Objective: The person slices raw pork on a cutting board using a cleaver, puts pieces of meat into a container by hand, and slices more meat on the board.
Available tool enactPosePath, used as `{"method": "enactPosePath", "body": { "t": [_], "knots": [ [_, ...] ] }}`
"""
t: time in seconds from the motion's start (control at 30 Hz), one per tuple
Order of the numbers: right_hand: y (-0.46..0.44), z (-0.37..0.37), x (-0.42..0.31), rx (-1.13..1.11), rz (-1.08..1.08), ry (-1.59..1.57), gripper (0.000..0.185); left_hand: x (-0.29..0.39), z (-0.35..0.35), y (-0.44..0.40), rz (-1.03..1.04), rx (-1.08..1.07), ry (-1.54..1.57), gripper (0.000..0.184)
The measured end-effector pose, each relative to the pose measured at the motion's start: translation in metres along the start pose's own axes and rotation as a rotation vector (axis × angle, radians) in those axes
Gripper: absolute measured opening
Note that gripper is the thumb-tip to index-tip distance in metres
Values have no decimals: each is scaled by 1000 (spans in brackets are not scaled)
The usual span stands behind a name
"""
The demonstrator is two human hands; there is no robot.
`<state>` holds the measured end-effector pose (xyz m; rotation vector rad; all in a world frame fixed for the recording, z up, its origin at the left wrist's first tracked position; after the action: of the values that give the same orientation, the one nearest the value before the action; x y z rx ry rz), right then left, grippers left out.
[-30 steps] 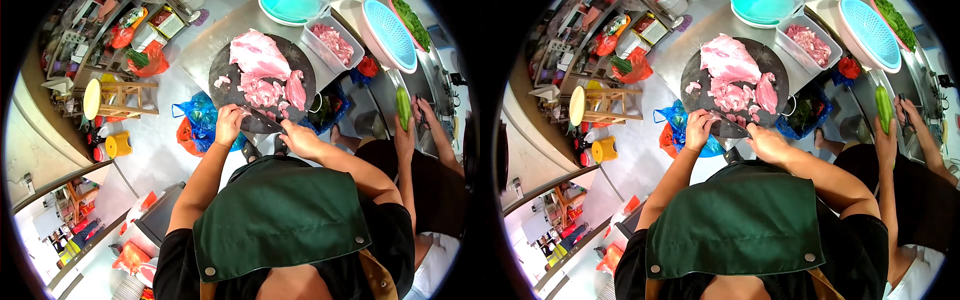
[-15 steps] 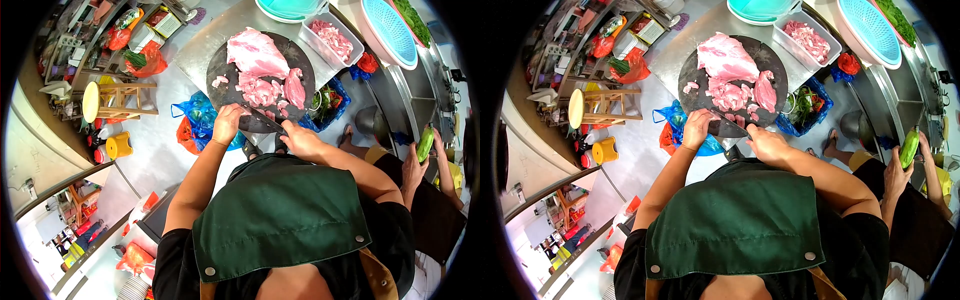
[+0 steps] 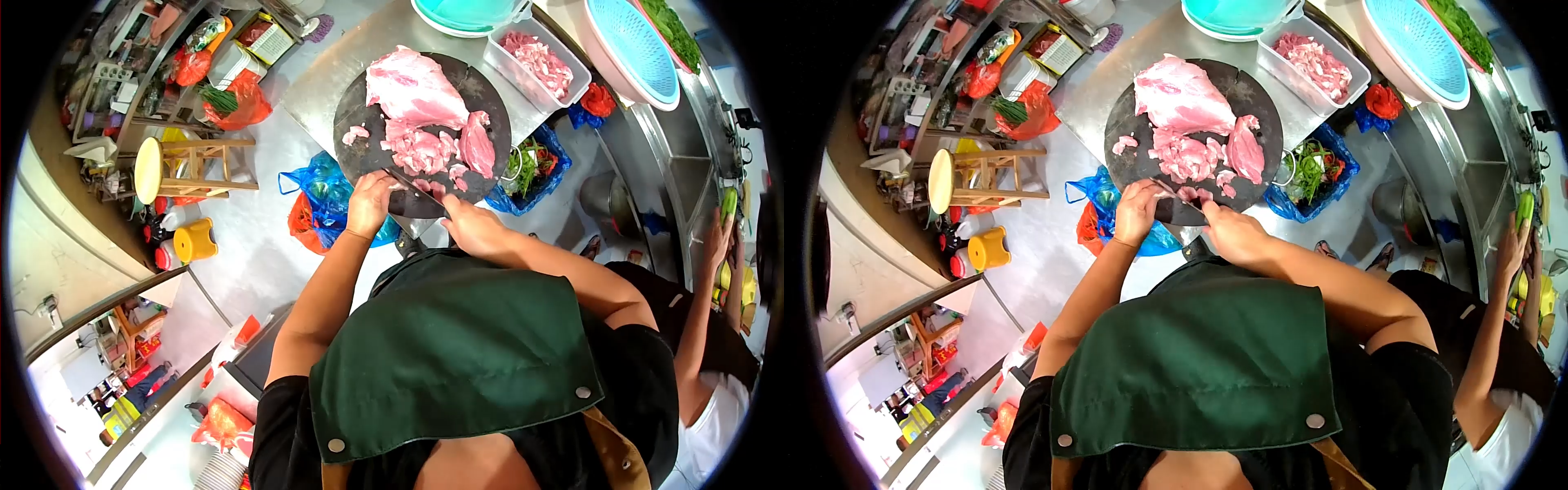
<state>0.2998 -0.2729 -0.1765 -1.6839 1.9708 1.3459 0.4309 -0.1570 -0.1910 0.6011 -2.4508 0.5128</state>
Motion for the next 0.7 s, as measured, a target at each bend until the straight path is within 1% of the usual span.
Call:
{"method": "enactPosePath", "body": {
  "t": [0.03, 0.07, 0.13, 0.2, 0.23, 0.27, 0.33, 0.37, 0.4, 0.43, 0.47, 0.53, 0.57, 0.63, 0.7],
  "knots": [
    [-8, -5, -7, 35, -25, -62, 29, -2, 2, 1, -1, -4, 4, 17],
    [-28, -2, -9, 207, -131, -12, 28, -6, 5, 1, 0, -34, 22, 16],
    [-63, -17, -28, 140, -62, -15, 25, -6, 7, 0, 2, -55, 31, 15],
    [-89, -25, -16, 149, -67, -104, 24, -1, 5, 0, 2, -59, -24, 14],
    [-78, -38, -15, 44, -2, -227, 26, 3, 4, -1, 39, -69, 1, 15],
    [-77, -38, 1, 93, -60, -242, 26, 4, 4, -1, 39, -67, 1, 15],
    [-45, -56, -5, 205, -75, -273, 26, 0, 2, 2, -13, 44, 15, 17],
    [-36, -49, 2, 196, -70, -269, 26, -8, 6, 6, -92, 54, 78, 19],
    [-28, -42, 6, 222, -133, -179, 26, -9, 6, 6, -98, 60, 82, 19],
    [-19, -39, -2, 250, -198, -89, 26, -6, 5, 5, -59, 51, 43, 18],
    [-12, -30, 0, 158, -87, -40, 27, -3, 4, 3, -20, 43, 2, 17],
    [2, -23, -1, 58, 4, -80, 28, -3, 2, 2, -29, 33, -22, 17],
    [8, -23, 0, 53, 4, -78, 28, -1, 2, 1, -14, 25, -28, 17],
    [18, -26, -2, 101, -64, -41, 28, 0, 2, 1, -2, 15, -33, 17],
    [12, -27, -5, 95, -51, -36, 28, 0, 2, 0, 19, 10, -26, 16]
  ]
}}
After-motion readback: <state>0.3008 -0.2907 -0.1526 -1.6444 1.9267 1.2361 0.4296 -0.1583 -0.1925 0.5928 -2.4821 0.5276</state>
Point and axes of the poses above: each hand's wrist, its own y-axis away from the middle knuckle, its own z-axis out of the palm, x = y × z, the point moved 7 cm from there along -y, towards the middle knuckle, and after that the axes turned 9 degrees about -x, right-handed, at the moved point
